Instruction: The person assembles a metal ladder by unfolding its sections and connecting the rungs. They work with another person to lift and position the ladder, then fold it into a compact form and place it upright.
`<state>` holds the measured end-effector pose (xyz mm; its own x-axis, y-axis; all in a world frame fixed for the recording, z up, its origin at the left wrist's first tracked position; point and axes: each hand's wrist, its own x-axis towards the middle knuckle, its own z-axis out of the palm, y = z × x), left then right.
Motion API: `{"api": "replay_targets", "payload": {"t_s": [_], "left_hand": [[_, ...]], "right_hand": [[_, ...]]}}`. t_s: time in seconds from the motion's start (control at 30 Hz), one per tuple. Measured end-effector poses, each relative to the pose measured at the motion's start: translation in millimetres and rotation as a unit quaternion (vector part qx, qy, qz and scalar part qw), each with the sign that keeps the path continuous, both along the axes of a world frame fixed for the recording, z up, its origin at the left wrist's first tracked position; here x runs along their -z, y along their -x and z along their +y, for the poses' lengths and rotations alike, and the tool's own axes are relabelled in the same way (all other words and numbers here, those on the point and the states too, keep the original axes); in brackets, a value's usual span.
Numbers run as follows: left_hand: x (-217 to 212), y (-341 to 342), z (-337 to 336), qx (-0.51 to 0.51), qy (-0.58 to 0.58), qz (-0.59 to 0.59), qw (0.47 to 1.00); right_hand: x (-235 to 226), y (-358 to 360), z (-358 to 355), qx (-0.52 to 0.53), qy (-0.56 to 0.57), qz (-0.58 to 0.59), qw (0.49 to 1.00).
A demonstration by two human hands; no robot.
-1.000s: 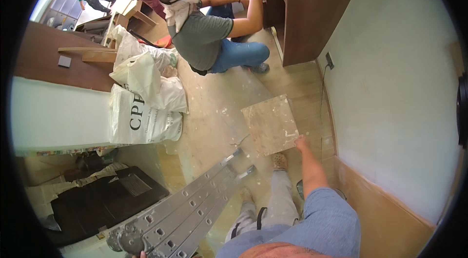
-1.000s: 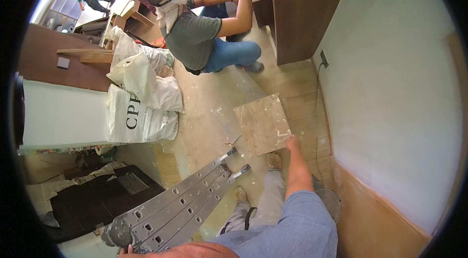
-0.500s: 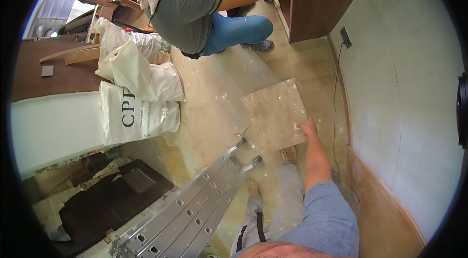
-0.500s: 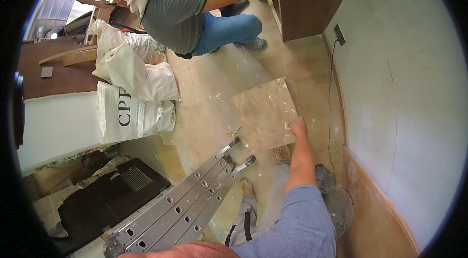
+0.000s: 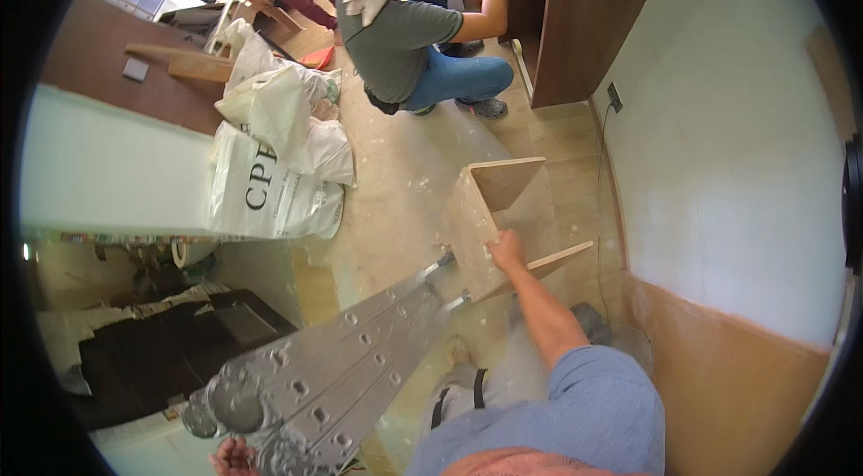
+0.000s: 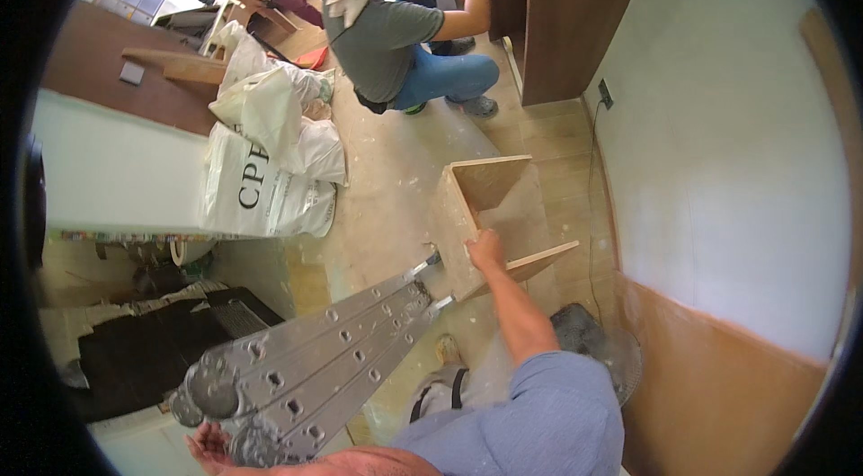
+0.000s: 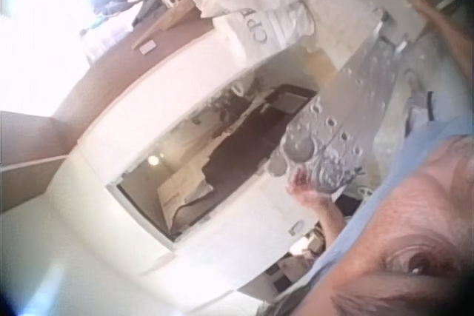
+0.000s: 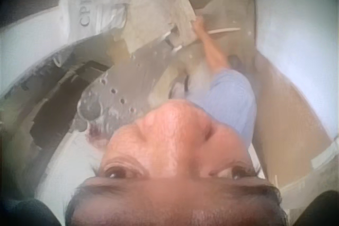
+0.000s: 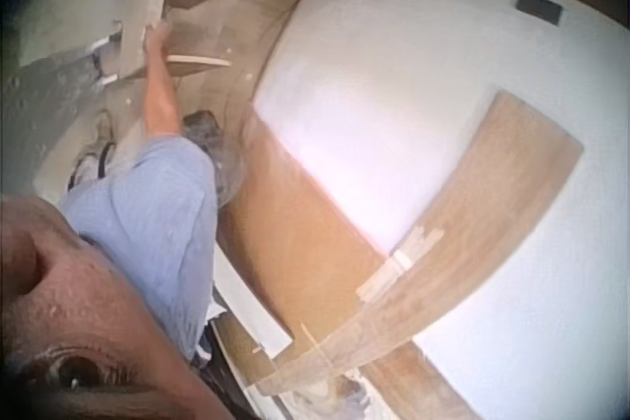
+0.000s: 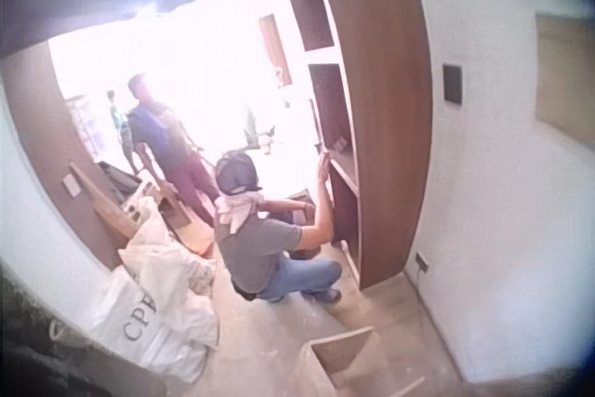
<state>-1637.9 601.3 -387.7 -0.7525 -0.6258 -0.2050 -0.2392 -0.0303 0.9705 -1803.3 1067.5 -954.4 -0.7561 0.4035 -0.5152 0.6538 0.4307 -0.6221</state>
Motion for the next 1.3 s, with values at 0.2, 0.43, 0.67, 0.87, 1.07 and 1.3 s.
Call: {"api": "replay_targets", "payload": {"t_s": [0.2, 0.43, 0.67, 0.87, 1.07, 1.3], "left_hand": [[17, 15, 92, 0.089, 0.219, 0.303, 0.923], [-28, -73, 31, 0.529, 0.159, 0.338, 0.762], [94, -149, 7, 0.605, -0.055, -0.05, 0.793], [159, -184, 37, 0.574, -0.186, -0.136, 0.785], [107, -261, 45, 0.621, -0.432, -0.147, 0.638], [124, -394, -8, 0.488, -0.482, -0.203, 0.699]], "right_hand": [[-144, -111, 2, 0.005, -0.085, 0.074, 0.994], [-404, -225, -29, 0.068, -0.125, 0.175, 0.974], [-552, -390, -94, 0.208, 0.063, 0.277, 0.936], [-599, -522, -157, 0.244, 0.091, 0.336, 0.905], [-626, -646, -215, 0.191, 0.025, 0.35, 0.917], [-612, -729, -233, 0.178, 0.098, 0.244, 0.948]]}}
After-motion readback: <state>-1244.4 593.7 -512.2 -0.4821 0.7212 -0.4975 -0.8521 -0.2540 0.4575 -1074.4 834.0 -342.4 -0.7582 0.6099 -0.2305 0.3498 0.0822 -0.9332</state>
